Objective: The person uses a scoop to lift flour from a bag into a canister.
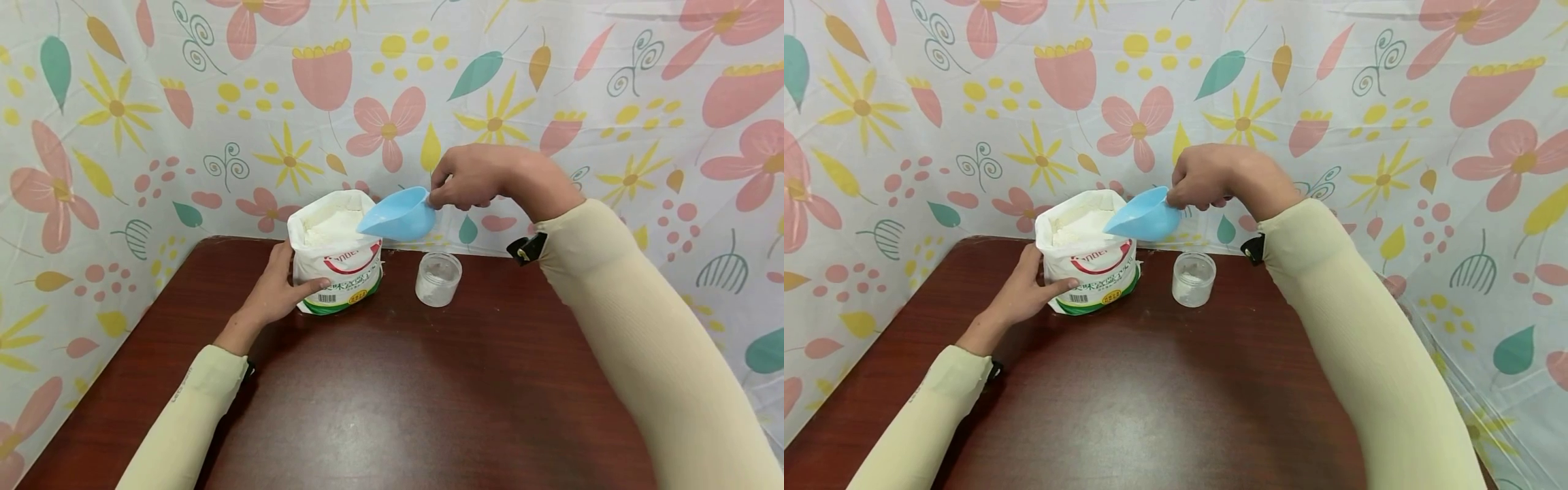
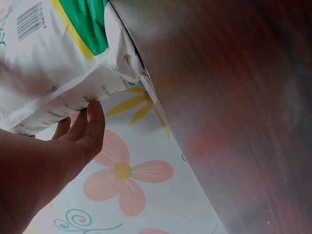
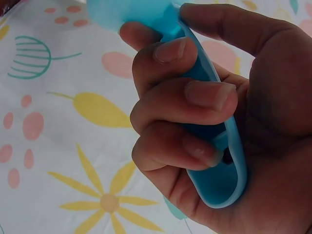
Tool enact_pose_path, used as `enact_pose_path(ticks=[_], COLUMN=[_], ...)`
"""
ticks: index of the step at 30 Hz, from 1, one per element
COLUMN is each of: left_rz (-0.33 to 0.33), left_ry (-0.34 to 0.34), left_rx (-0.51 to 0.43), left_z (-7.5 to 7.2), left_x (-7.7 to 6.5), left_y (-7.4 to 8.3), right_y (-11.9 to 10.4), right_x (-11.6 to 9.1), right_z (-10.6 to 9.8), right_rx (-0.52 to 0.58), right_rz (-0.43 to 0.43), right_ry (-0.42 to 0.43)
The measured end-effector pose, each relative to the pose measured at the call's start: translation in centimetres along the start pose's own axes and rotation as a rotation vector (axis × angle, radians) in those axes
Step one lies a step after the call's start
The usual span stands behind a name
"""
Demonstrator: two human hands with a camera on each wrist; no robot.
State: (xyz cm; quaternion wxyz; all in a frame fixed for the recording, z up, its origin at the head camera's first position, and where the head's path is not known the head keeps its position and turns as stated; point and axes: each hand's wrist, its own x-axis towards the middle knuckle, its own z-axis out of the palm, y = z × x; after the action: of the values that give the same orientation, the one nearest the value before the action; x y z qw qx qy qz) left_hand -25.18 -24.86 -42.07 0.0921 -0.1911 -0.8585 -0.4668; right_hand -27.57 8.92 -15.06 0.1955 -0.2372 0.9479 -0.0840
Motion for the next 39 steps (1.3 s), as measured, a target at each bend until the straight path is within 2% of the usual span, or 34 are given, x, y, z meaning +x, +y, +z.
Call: enact_pose_path(ticks=[9,18,24,30,39], left_rz=[0.015,0.031,0.053,0.027,0.010], left_ry=[-0.002,0.001,0.012,0.002,-0.001], left_rx=[0.000,-0.028,-0.059,-0.041,-0.032], left_z=[0.0,0.1,0.2,0.4,0.3], left_x=[-0.1,0.1,0.4,0.1,-0.2], left_y=[0.0,-0.2,-0.3,-0.4,-0.3], right_y=[-0.3,-0.4,-0.9,-1.6,-2.2], right_x=[0.8,1.6,2.1,2.2,2.8], right_z=[0.6,1.4,1.8,2.2,2.7], right_rx=[-0.005,-0.086,-0.175,-0.227,-0.269], right_rz=[-0.006,-0.010,-0.026,-0.039,0.007], right_ry=[0.013,0.019,0.061,0.069,0.072])
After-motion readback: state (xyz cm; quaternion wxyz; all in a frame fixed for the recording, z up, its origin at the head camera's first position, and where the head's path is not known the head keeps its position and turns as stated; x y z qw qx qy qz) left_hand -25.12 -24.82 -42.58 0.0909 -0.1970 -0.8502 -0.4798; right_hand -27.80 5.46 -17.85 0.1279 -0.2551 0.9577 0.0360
